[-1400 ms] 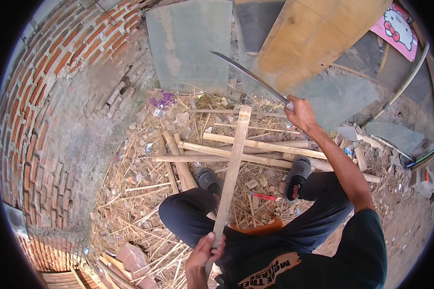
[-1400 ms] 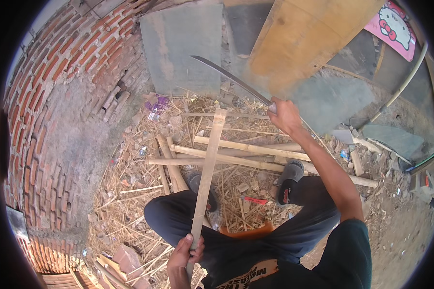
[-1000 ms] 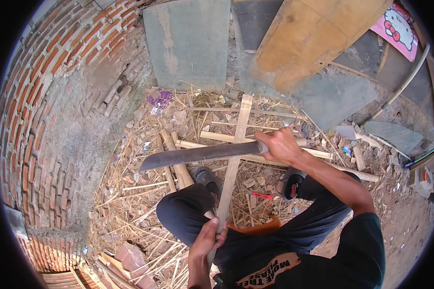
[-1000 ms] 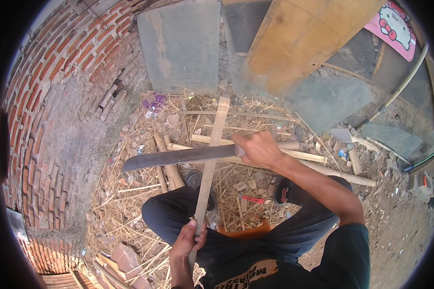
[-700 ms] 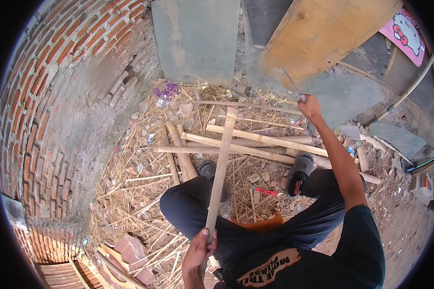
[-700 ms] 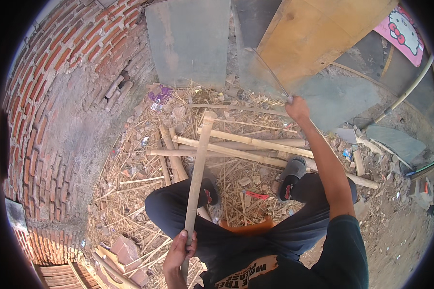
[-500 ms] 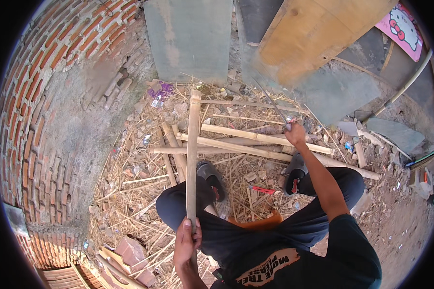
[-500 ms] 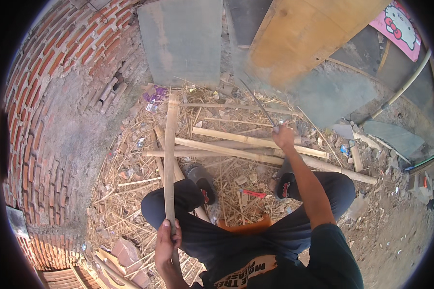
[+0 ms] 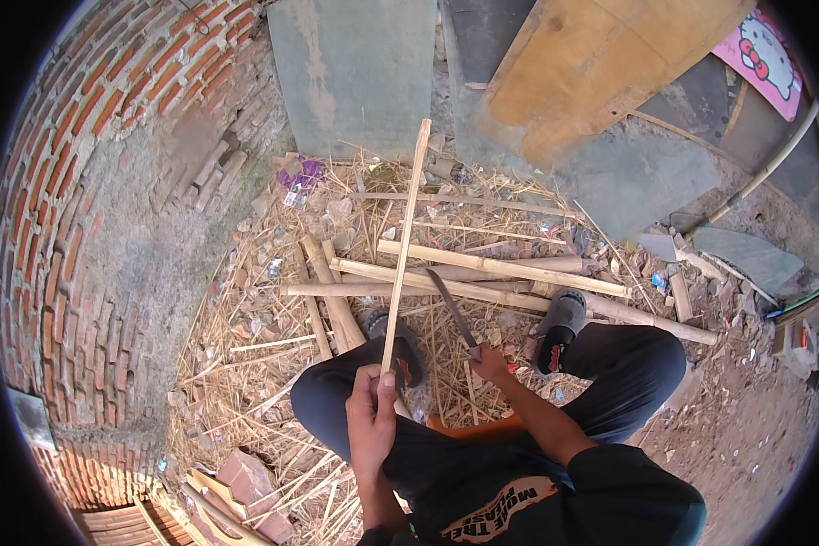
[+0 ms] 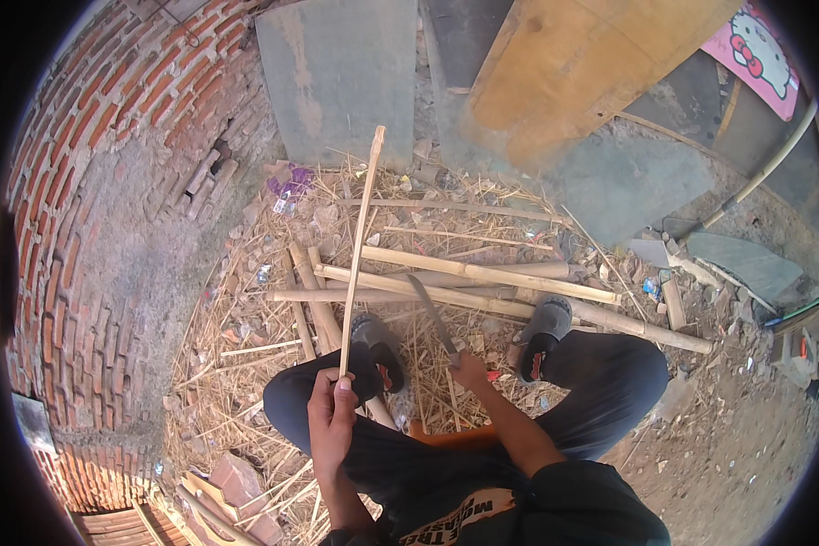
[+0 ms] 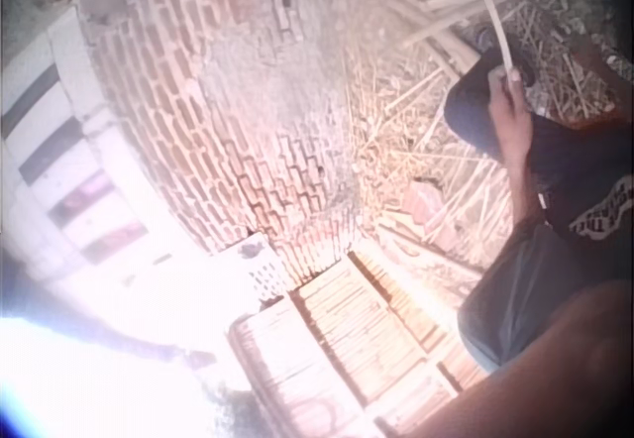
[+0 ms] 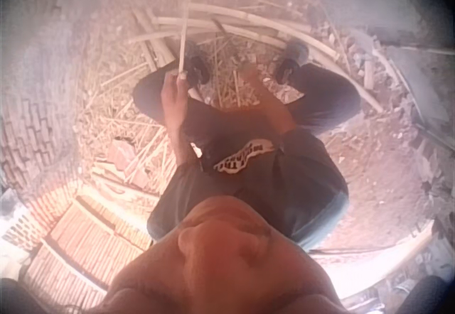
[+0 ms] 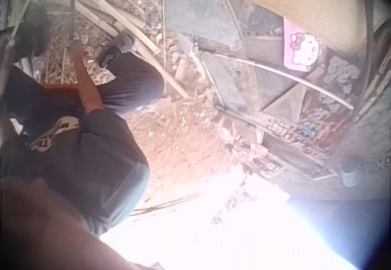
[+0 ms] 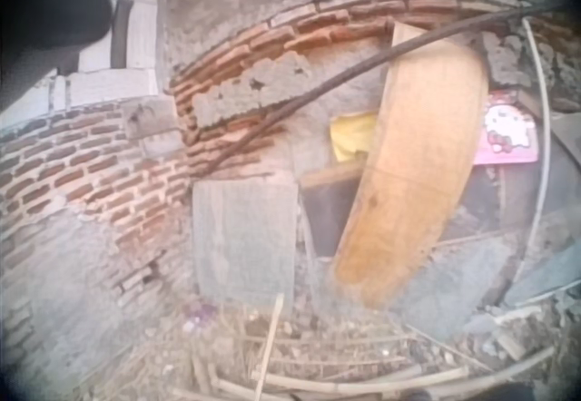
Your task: The person sits on the ground and uses a red utility knife to shave thin strips off a long, thin piece of wood. They hold the wood with their left hand and scrape the blade along its length with their right hand, creating wood shavings.
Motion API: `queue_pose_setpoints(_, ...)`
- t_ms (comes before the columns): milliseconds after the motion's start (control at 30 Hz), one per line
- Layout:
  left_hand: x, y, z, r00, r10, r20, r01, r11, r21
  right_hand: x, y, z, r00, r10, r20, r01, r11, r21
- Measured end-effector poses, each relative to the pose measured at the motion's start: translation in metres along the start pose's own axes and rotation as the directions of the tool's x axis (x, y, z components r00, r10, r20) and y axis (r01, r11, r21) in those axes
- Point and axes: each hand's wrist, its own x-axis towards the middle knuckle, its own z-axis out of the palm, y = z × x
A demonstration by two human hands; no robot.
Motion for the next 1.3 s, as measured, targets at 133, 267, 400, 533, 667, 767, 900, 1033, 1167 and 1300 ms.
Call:
queue_pose_setpoints(133, 0.006, 0.007, 0.01, 0.993, 0.119, -0.025, -0.112, 0.974, 0.197, 0.004, -0.003, 0.003, 0.963, -0.069, 0.26, 0.11, 0.983, -0.145)
queue_pose_setpoints(267, 0.008, 0.006, 0.012, 0.99, 0.132, -0.044, -0.113, 0.948, 0.299, -0.022, -0.016, -0.008, 0.975, 0.008, 0.222, 0.079, 0.923, -0.377)
queue_pose_setpoints(400, 0.008, 0.01, 0.019, 0.978, 0.199, -0.057, -0.175, 0.942, 0.286, -0.009, 0.035, 0.017, 0.938, 0.195, 0.288, 0.0, 0.829, -0.56)
queue_pose_setpoints(533, 0.005, 0.026, 0.018, 0.977, 0.207, -0.056, -0.179, 0.93, 0.321, -0.01, 0.056, 0.033, 0.961, 0.129, 0.245, 0.06, 0.767, -0.638)
queue_pose_setpoints(667, 0.001, 0.035, 0.013, 0.978, 0.2, -0.054, -0.166, 0.915, 0.367, 0.0, 0.033, 0.02, 0.858, 0.287, 0.426, 0.021, 0.809, -0.588)
queue_pose_setpoints(767, 0.0, 0.036, 0.01, 0.977, 0.209, -0.044, -0.178, 0.911, 0.373, 0.001, 0.047, 0.026, 0.881, 0.261, 0.395, 0.0, 0.835, -0.55)
queue_pose_setpoints(900, -0.001, 0.032, 0.01, 0.951, 0.308, -0.007, -0.279, 0.871, 0.405, 0.006, 0.057, 0.03, 0.849, 0.323, 0.417, -0.007, 0.797, -0.604)
queue_pose_setpoints(1033, -0.002, 0.03, 0.01, 0.945, 0.326, -0.009, -0.294, 0.862, 0.414, 0.01, 0.043, 0.023, 0.869, 0.291, 0.4, -0.03, 0.838, -0.545)
queue_pose_setpoints(1167, -0.005, 0.028, 0.009, 0.954, 0.298, 0.003, -0.273, 0.871, 0.408, 0.007, 0.036, 0.014, 0.885, 0.243, 0.398, -0.011, 0.864, -0.504)
queue_pose_setpoints(1300, -0.005, 0.031, 0.013, 0.969, 0.246, -0.026, -0.229, 0.932, 0.281, 0.029, 0.083, 0.041, 0.954, 0.038, 0.297, 0.095, 0.902, -0.42)
